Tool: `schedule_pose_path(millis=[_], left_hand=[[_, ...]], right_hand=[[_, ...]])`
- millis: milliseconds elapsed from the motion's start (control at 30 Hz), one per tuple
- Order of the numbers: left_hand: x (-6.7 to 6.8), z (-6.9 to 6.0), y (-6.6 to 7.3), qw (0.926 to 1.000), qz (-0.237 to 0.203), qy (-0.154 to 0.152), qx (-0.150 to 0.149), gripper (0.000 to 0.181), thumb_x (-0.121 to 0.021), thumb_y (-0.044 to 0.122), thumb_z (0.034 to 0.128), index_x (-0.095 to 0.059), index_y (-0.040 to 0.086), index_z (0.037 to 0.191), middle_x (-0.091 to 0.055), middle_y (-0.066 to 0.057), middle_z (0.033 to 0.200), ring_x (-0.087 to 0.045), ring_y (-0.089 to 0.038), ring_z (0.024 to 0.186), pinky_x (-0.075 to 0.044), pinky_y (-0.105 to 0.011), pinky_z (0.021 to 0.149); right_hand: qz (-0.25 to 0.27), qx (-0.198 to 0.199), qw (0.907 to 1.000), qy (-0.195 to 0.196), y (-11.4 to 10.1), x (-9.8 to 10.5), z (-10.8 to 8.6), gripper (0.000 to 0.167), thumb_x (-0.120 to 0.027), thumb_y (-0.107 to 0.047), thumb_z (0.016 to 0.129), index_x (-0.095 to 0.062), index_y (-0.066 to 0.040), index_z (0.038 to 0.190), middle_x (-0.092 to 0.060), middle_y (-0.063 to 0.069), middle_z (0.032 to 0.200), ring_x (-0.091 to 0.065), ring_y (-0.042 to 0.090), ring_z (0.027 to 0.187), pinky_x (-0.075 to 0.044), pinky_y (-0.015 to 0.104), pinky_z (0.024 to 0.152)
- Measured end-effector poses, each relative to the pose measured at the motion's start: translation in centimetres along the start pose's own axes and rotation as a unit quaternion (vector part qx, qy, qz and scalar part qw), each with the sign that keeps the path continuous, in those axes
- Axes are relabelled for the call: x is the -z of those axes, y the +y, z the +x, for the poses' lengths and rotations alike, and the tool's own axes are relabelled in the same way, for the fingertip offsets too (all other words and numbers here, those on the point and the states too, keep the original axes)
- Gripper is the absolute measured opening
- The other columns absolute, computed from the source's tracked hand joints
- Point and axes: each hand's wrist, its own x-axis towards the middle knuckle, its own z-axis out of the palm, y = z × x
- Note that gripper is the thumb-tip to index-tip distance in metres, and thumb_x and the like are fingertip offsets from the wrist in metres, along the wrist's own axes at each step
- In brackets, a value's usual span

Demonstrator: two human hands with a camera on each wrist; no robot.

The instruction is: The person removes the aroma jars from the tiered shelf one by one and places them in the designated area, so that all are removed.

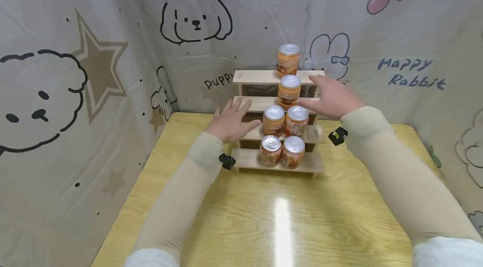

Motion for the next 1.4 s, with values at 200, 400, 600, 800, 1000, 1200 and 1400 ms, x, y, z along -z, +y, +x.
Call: schedule_pose_path(millis=[200,400,600,800,1000,1200,1400], left_hand=[[-1.6,-0.1,-2.0,0.9969,-0.048,0.051,-0.037,0.082,-0.040,0.070,0.0976,-0.018,0.026,0.163,-0.016,-0.003,0.168,-0.016,-0.027,0.154,-0.018,-0.055,0.121],[-3.9,-1.3,-4.9,0.9858,-0.129,0.106,-0.019,0.082,-0.052,0.062,0.0976,-0.020,0.025,0.163,-0.023,-0.004,0.166,-0.025,-0.028,0.151,-0.026,-0.053,0.119],[-7.1,-1.9,-7.2,0.9753,-0.190,0.111,0.024,0.086,-0.058,0.057,0.0971,-0.012,0.028,0.164,-0.018,-0.003,0.167,-0.021,-0.029,0.152,-0.025,-0.054,0.119],[-10.7,-2.5,-8.5,0.9780,-0.194,0.063,0.041,0.091,-0.061,0.059,0.0953,-0.013,0.023,0.164,-0.019,-0.007,0.167,-0.019,-0.031,0.152,-0.025,-0.055,0.119],[-14.0,-2.5,-9.0,0.9797,-0.193,0.030,0.045,0.096,-0.062,0.065,0.0915,-0.017,0.018,0.163,-0.022,-0.005,0.166,-0.019,-0.030,0.152,-0.025,-0.054,0.119],[-15.7,-2.0,-9.2,0.9841,-0.170,0.022,0.047,0.103,-0.063,0.070,0.0870,-0.020,0.016,0.163,-0.024,-0.008,0.165,-0.019,-0.030,0.152,-0.024,-0.052,0.119],[-17.1,-1.4,-9.3,0.9889,-0.144,0.013,0.035,0.105,-0.058,0.077,0.0845,-0.023,0.015,0.162,-0.026,-0.007,0.165,-0.022,-0.031,0.151,-0.027,-0.054,0.118]], right_hand=[[0.002,0.000,0.9999,0.010,-0.3,1.0,1.2,0.103,-0.053,-0.072,0.091,-0.014,-0.008,0.162,-0.023,0.024,0.163,-0.025,0.049,0.146,-0.023,0.066,0.114],[-0.001,0.014,0.9998,0.017,-0.3,2.4,2.9,0.106,-0.053,-0.074,0.090,-0.010,-0.010,0.163,-0.020,0.025,0.164,-0.021,0.049,0.147,-0.021,0.067,0.114],[-0.017,-0.001,0.9998,0.013,0.0,3.4,4.5,0.110,-0.048,-0.078,0.088,-0.007,-0.008,0.163,-0.013,0.028,0.164,-0.015,0.052,0.148,-0.018,0.070,0.113],[-0.027,-0.003,0.9996,0.010,0.1,3.9,6.2,0.111,-0.048,-0.078,0.088,-0.003,-0.008,0.163,-0.009,0.028,0.165,-0.014,0.052,0.148,-0.018,0.071,0.113],[-0.027,-0.009,0.9995,0.014,0.0,4.2,7.8,0.112,-0.050,-0.077,0.088,-0.005,-0.007,0.163,-0.013,0.029,0.163,-0.020,0.053,0.146,-0.024,0.071,0.110],[-0.022,-0.009,0.9996,0.012,0.0,4.1,9.6,0.114,-0.051,-0.079,0.087,-0.004,-0.009,0.163,-0.013,0.029,0.164,-0.020,0.052,0.146,-0.024,0.070,0.111],[-0.009,-0.015,0.9999,0.003,0.1,3.7,10.8,0.115,-0.053,-0.078,0.086,0.001,-0.012,0.163,-0.010,0.025,0.166,-0.017,0.050,0.148,-0.022,0.070,0.112]])
